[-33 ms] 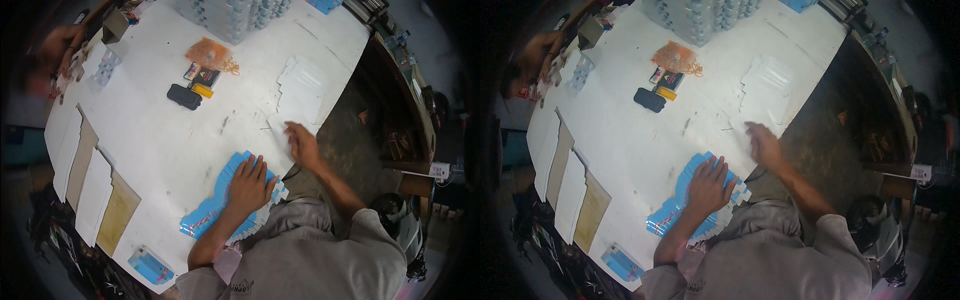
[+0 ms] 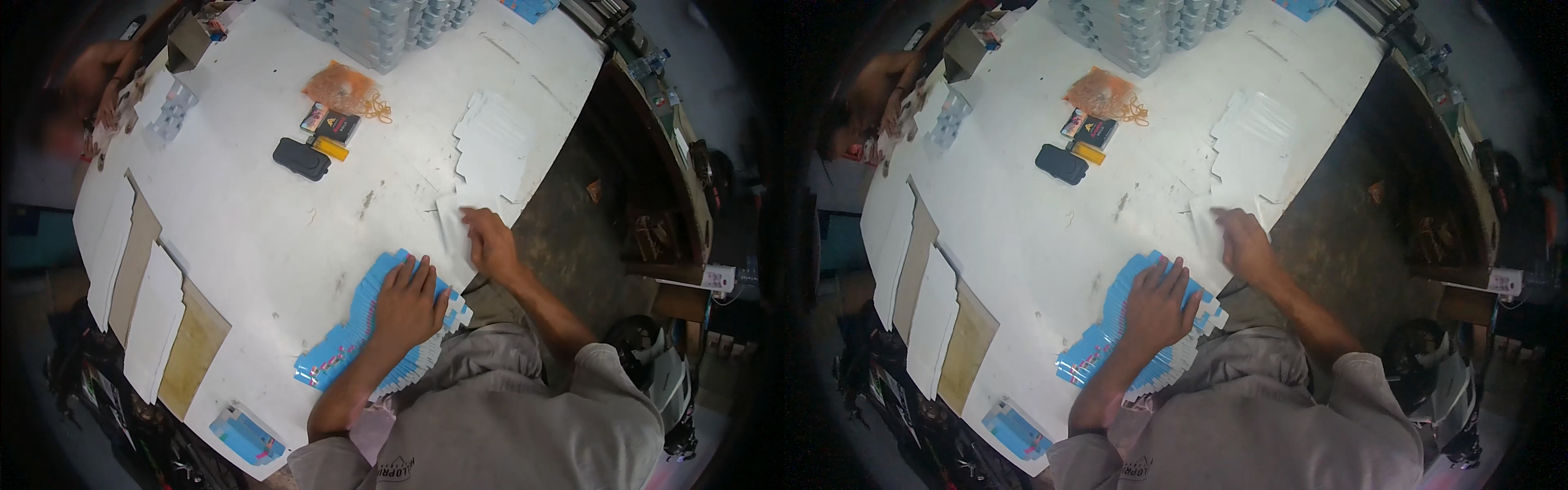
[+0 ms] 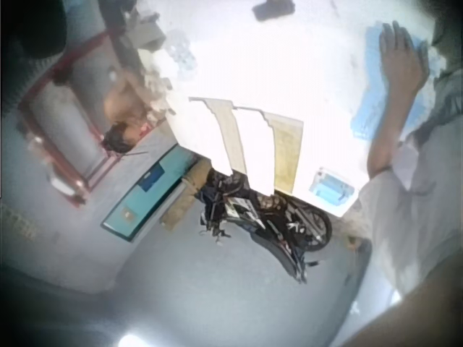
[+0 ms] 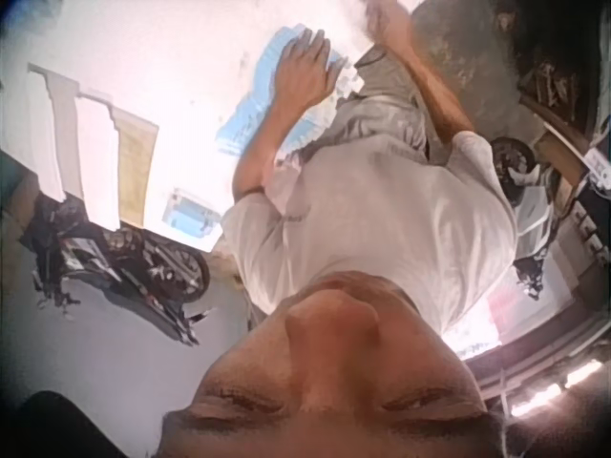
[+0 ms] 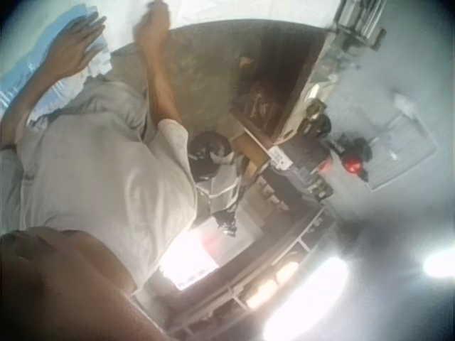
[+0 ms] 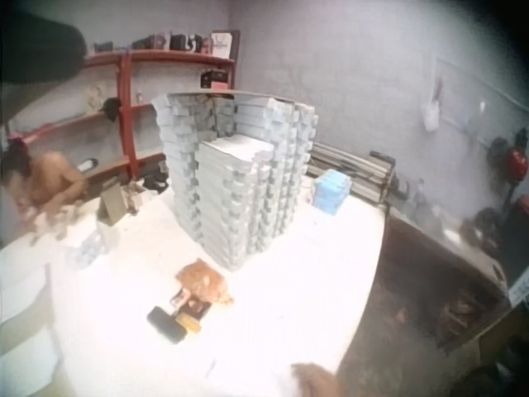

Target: The person repeatedly places blue printed paper pieces onto white paper sheets on a table, then stacks and aligns the assembled units. The person bundles the stack with a rubber band and sets it aside before repeating the process with additional pieces.

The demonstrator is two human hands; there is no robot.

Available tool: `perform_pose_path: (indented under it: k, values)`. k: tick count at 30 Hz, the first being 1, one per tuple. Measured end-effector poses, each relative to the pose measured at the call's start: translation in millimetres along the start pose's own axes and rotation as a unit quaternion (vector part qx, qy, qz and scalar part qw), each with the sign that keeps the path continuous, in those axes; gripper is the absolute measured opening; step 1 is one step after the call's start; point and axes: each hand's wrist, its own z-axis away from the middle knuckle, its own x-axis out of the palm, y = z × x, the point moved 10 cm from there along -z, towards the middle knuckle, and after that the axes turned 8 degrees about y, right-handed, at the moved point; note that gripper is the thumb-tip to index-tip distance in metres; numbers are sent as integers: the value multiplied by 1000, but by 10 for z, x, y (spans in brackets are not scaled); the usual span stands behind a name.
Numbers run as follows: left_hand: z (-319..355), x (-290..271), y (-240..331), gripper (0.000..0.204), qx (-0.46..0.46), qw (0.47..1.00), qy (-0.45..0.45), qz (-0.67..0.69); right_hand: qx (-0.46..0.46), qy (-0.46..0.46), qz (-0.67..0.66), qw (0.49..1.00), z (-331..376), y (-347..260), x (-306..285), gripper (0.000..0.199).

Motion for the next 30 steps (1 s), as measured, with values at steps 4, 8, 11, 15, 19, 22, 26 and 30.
perform_pose_path:
  k: [4,8,11,15,19,22,26,30]
  values:
    - [-5,-127,-5,55,1,1000,22,-20,-78,152,92,981,-84,-349,-335,37]
    - [-69,-157,43,53,29,997,60,-50,-56,60,153,985,290,-582,-94,51]
    - [-58,-157,28,53,24,997,54,-42,-62,74,259,961,74,-820,41,55]
    - [-81,-191,21,55,14,997,48,-50,-14,62,185,981,101,-433,173,49]
    - [-58,-163,8,52,18,997,60,-47,88,-24,-24,996,260,-216,105,47]
    - [-50,-133,2,54,11,997,50,-55,-70,44,150,985,43,-660,-143,45]
    - [-68,-156,0,60,-13,999,33,-29,-55,3,181,982,26,-411,9,40]
    - [-97,-268,134,65,44,991,58,-111,138,-146,-45,979,146,-407,93,33]
